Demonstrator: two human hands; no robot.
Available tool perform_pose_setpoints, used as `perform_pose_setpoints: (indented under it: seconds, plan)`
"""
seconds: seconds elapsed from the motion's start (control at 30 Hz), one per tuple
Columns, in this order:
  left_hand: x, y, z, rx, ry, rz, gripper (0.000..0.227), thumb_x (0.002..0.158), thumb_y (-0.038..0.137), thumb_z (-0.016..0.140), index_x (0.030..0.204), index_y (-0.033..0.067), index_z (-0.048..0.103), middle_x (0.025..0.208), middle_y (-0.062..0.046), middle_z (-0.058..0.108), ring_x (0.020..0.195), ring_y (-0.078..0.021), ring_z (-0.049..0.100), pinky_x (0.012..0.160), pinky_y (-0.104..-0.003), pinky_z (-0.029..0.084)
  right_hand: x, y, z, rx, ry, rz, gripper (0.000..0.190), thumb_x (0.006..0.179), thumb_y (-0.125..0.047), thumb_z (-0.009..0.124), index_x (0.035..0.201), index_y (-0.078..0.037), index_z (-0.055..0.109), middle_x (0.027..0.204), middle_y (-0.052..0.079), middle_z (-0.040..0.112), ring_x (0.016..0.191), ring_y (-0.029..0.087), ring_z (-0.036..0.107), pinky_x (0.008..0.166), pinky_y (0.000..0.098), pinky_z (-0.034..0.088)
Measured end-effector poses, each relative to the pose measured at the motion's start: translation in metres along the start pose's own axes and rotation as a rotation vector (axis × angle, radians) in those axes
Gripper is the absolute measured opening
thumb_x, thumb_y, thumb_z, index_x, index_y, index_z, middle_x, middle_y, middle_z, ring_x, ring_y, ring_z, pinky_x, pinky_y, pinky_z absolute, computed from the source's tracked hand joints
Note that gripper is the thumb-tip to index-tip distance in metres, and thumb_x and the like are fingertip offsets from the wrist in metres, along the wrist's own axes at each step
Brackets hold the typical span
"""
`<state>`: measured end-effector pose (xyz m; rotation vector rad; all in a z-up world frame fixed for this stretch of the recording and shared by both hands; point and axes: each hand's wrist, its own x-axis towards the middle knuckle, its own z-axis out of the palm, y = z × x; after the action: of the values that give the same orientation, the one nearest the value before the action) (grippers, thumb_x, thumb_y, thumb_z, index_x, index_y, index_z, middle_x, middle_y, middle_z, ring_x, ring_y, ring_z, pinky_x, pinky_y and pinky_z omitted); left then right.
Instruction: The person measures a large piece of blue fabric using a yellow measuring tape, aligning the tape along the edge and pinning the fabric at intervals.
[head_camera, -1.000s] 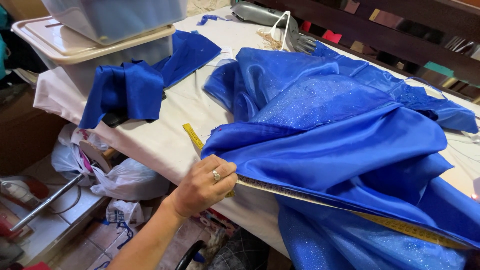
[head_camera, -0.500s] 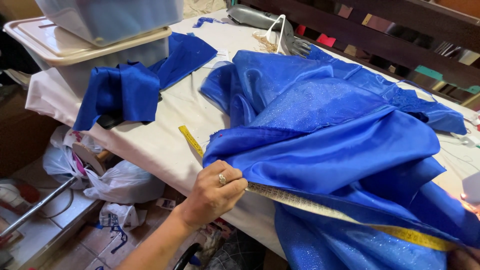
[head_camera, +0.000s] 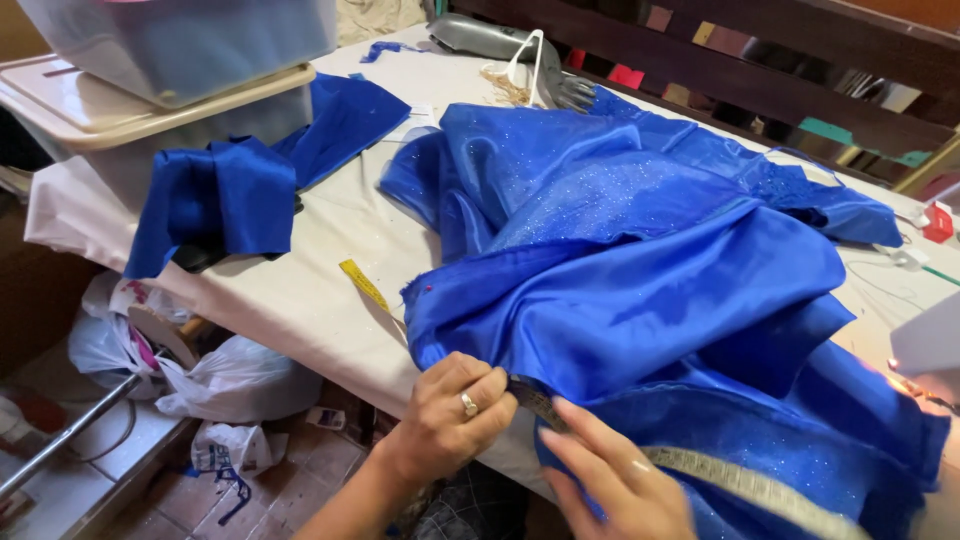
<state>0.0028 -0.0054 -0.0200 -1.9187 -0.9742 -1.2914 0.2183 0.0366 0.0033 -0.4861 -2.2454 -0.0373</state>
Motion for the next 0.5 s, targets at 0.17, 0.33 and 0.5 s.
perform_pose_setpoints:
  seconds: [0.17, 0.33, 0.5]
  plan:
    - [-0.003, 0.004, -0.006, 0.029, 0.030, -0.002, 0.023, 0.102, 0.001, 0.045, 0.087, -0.0014, 0.061, 0.094, -0.016, 0.064, 0.077, -0.0270, 0.060, 0.066, -0.038, 0.049, -0.002, 0.029, 0.057, -0.084, -0.266, 0.030, 0.053, 0.082, -0.028, 0.073, 0.130, -0.014, 0.056, 0.122, 0.008, 0.064, 0.106, 0.027, 0.064, 0.080, 0.0394, 0.055]
    - [-0.020, 0.010, 0.001, 0.081, -0.019, -0.178, 0.009, 0.087, 0.005, 0.073, 0.087, 0.0065, 0.064, 0.104, -0.008, 0.063, 0.085, -0.0238, 0.054, 0.072, -0.035, 0.047, -0.013, 0.049, 0.061, -0.108, -0.441, 0.039, 0.032, 0.080, -0.033, 0.072, 0.109, -0.019, 0.066, 0.097, 0.006, 0.072, 0.080, 0.032, 0.069, 0.065, 0.0453, 0.053]
    - [-0.032, 0.020, -0.020, -0.084, 0.106, -0.371, 0.006, 0.082, 0.004, 0.073, 0.084, 0.0084, 0.068, 0.105, -0.013, 0.071, 0.087, -0.0223, 0.063, 0.081, -0.035, 0.054, -0.104, 0.132, 0.048, -0.061, -0.942, -0.139, 0.042, 0.092, -0.069, 0.066, 0.099, -0.029, 0.058, 0.092, -0.002, 0.062, 0.083, 0.022, 0.062, 0.073, 0.0381, 0.049]
